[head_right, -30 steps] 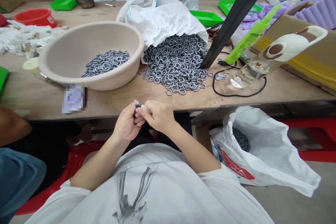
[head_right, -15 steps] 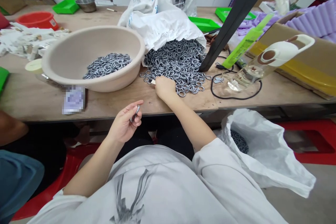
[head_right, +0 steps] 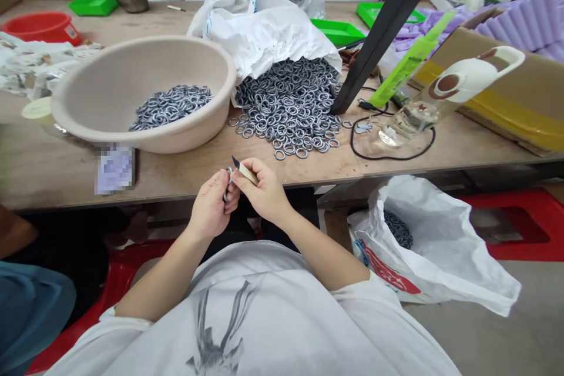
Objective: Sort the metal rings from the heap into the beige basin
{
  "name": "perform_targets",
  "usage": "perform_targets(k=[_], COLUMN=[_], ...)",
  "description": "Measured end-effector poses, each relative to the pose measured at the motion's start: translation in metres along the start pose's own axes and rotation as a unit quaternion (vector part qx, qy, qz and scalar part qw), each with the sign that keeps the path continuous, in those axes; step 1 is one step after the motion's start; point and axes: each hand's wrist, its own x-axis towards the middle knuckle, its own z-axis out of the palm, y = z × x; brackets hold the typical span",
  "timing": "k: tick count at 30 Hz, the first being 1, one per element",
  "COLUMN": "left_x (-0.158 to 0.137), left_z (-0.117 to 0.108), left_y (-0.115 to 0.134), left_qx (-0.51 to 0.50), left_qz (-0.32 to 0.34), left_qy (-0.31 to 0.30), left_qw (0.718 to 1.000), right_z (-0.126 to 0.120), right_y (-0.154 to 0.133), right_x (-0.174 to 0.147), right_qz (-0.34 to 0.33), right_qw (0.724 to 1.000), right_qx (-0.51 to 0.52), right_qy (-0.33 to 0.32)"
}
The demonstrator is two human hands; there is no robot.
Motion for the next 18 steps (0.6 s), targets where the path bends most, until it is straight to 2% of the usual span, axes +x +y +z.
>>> perform_targets(k=[3, 6, 9, 13, 16, 18], left_x=[-0.004, -0.007, -0.008, -0.008, -0.008, -0.011], left_z=[-0.005, -0.007, -0.005, -0.003, -0.005, -0.008], left_y=[0.006, 0.009, 0.008, 0.007, 0.008, 0.008], left_qx=[-0.021, -0.044, -0.052, -0.049, -0.041, -0.03], left_qz=[-0.017, -0.026, -0.035, -0.04, -0.044, -0.044], left_qy=[-0.015, -0.014, -0.01, -0.026, -0.039, -0.061], left_qw=[1.0, 0.999, 0.998, 0.998, 0.997, 0.997], right_z=[-0.009, -0.011, -0.008, -0.007, -0.01, -0.014], right_y=[-0.007, -0.014, -0.017, -0.019, -0.015, -0.008], right_x=[0.0, -0.004, -0.008, -0.012, -0.009, -0.003], right_qz=[-0.111, -0.176, -0.171, -0.172, -0.174, -0.151], right_qw=[0.981, 0.942, 0.926, 0.917, 0.917, 0.925], right_qx=[-0.162, -0.282, -0.329, -0.353, -0.349, -0.34], right_qy=[0.006, -0.042, -0.068, -0.065, -0.079, -0.081])
